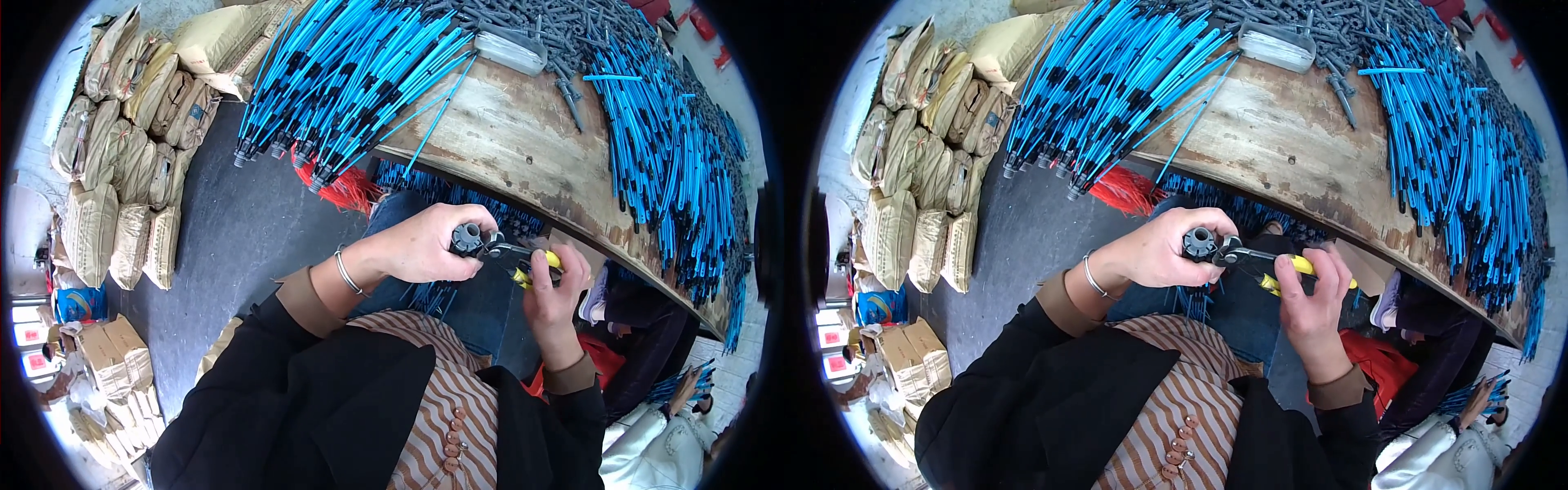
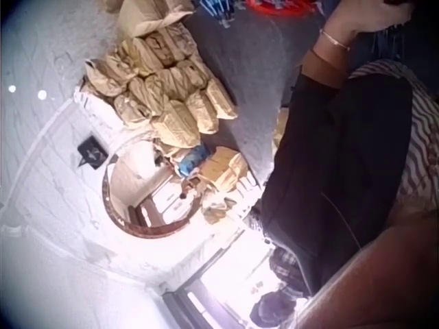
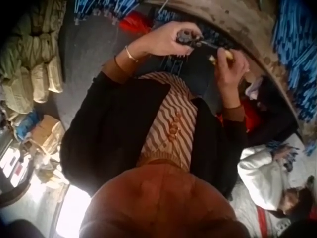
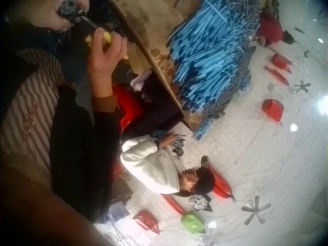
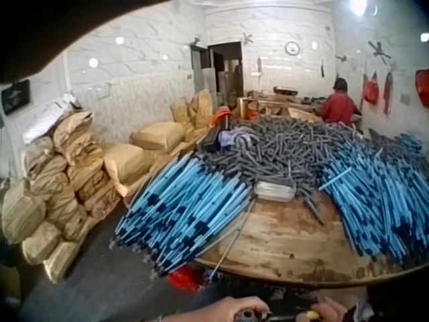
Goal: The person inserts individual blue wires into a circular electrical connector, then bundles the wires together using pliers and rubber bands.
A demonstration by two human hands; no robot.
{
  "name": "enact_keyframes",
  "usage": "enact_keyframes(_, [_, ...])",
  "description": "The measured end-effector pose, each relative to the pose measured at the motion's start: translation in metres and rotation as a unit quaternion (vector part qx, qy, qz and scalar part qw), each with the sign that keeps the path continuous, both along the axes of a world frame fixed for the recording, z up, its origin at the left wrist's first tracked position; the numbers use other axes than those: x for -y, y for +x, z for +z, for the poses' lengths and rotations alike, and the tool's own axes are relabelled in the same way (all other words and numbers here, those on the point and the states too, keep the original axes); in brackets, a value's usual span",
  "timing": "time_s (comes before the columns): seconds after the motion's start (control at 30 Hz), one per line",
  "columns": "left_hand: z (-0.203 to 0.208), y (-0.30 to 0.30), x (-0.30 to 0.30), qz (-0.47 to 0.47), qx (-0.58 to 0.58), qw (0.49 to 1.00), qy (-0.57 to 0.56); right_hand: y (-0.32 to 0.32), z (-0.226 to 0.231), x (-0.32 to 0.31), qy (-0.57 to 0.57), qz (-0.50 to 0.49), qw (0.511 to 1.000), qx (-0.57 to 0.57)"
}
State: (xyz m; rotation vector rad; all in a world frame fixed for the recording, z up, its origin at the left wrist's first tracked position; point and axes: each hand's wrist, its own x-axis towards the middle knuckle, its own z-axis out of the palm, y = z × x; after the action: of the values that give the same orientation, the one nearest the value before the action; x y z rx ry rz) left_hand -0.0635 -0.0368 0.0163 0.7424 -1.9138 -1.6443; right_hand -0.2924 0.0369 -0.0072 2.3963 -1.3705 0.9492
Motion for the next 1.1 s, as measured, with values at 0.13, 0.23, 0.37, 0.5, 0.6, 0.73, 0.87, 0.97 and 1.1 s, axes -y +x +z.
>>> enact_keyframes(0.13, [-0.002, 0.0, 0.002, -0.017, -0.009, 0.999, 0.038, -0.007, 0.031, -0.002, 0.118, 0.027, 0.992, -0.014])
enact_keyframes(0.23, [-0.005, 0.002, 0.0, -0.072, -0.028, 0.995, -0.06, -0.018, 0.075, 0.002, 0.231, 0.066, 0.969, -0.059])
enact_keyframes(0.37, [0.01, -0.004, -0.006, -0.116, -0.072, 0.99, -0.045, -0.045, 0.082, 0.012, 0.658, 0.171, 0.733, 0.036])
enact_keyframes(0.5, [-0.001, -0.009, -0.004, -0.103, -0.107, 0.985, -0.089, -0.033, 0.02, -0.005, 0.867, 0.202, 0.308, 0.335])
enact_keyframes(0.6, [-0.002, -0.002, 0.002, -0.082, -0.072, 0.992, -0.07, -0.022, 0.012, -0.005, 0.854, 0.229, 0.186, 0.429])
enact_keyframes(0.73, [-0.008, 0.004, 0.003, -0.014, -0.051, 0.998, -0.019, -0.02, 0.039, 0.008, 0.722, 0.194, 0.59, 0.305])
enact_keyframes(0.87, [-0.01, 0.002, 0.005, 0.023, -0.024, 0.999, -0.003, -0.029, 0.045, 0.004, 0.791, 0.153, 0.507, 0.305])
enact_keyframes(0.97, [-0.007, 0.002, 0.003, -0.001, -0.028, 0.999, -0.021, -0.033, 0.049, 0.002, 0.853, 0.114, 0.413, 0.299])
enact_keyframes(1.1, [-0.006, -0.002, 0.009, -0.076, -0.076, 0.993, -0.056, -0.03, 0.004, -0.014, 0.877, 0.201, 0.181, 0.397])
